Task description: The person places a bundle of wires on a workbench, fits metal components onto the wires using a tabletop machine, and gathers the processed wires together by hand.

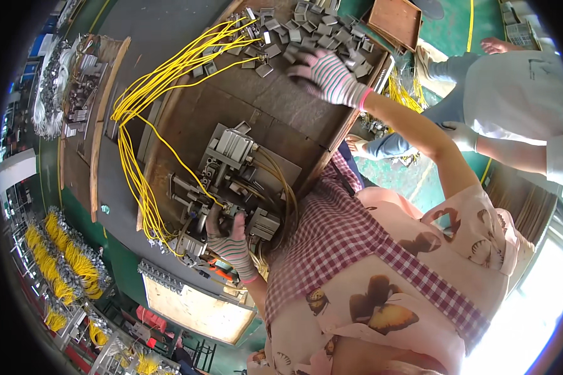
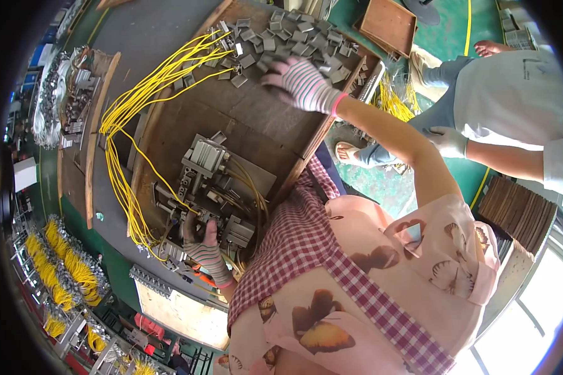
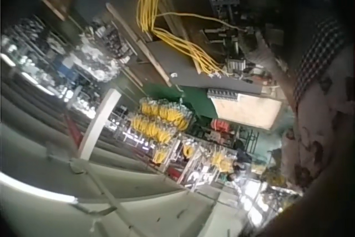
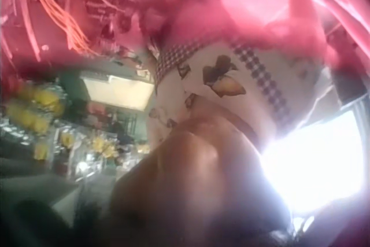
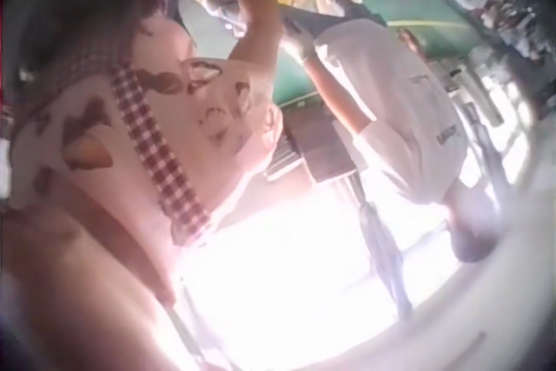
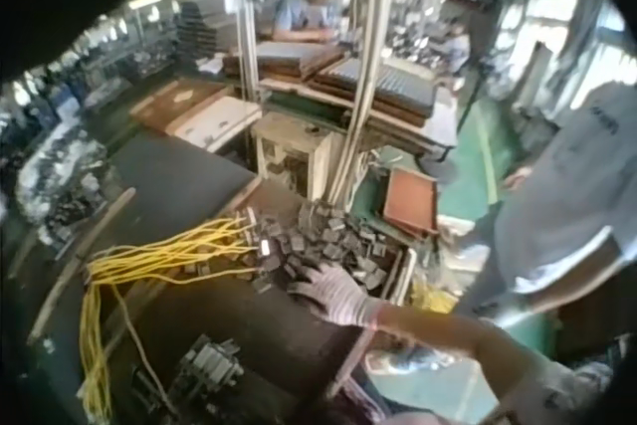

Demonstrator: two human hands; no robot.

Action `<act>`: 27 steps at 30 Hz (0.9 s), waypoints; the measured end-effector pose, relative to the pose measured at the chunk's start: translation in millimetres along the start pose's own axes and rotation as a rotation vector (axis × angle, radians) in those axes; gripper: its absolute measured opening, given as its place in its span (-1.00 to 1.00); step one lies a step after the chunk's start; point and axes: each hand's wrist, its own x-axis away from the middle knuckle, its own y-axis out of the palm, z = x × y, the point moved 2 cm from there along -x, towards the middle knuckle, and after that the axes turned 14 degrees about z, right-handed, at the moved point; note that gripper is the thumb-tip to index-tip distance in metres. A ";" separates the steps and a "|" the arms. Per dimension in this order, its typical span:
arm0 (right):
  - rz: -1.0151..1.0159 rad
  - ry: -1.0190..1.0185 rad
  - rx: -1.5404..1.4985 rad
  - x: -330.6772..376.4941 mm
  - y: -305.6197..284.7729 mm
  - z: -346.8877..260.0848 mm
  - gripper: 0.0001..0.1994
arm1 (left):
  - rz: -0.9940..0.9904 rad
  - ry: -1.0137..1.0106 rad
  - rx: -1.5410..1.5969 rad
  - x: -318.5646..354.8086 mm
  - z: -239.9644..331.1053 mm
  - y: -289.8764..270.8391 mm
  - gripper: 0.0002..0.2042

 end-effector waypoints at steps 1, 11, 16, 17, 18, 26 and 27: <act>0.008 -0.001 0.025 0.8 -3.0 13.0 -0.54 | 0.008 -0.005 -0.004 0.7 3.0 1.9 -0.48; 0.017 0.080 0.014 -0.4 -12.4 108.4 -0.71 | 0.012 -0.007 0.019 1.0 -7.9 1.0 -0.47; -0.062 0.138 0.171 -8.4 -16.7 129.6 -0.62 | 0.002 0.013 -0.044 0.2 -9.4 -6.3 -0.47; 0.031 0.127 0.276 -18.2 -18.3 121.7 -0.54 | 0.013 0.017 -0.044 -2.5 -14.0 -10.1 -0.47; 0.125 0.114 0.382 -31.4 -24.7 106.9 -0.46 | 0.011 0.076 -0.070 -4.0 -20.6 -8.7 -0.47; 0.257 -0.210 0.118 -185.0 46.4 -33.7 -0.27 | 0.003 0.115 -0.076 -5.2 -12.6 -1.7 -0.46; 0.266 -0.209 0.117 -199.0 43.7 -39.4 -0.27 | 0.002 0.030 -0.037 -3.4 -8.3 -0.2 -0.46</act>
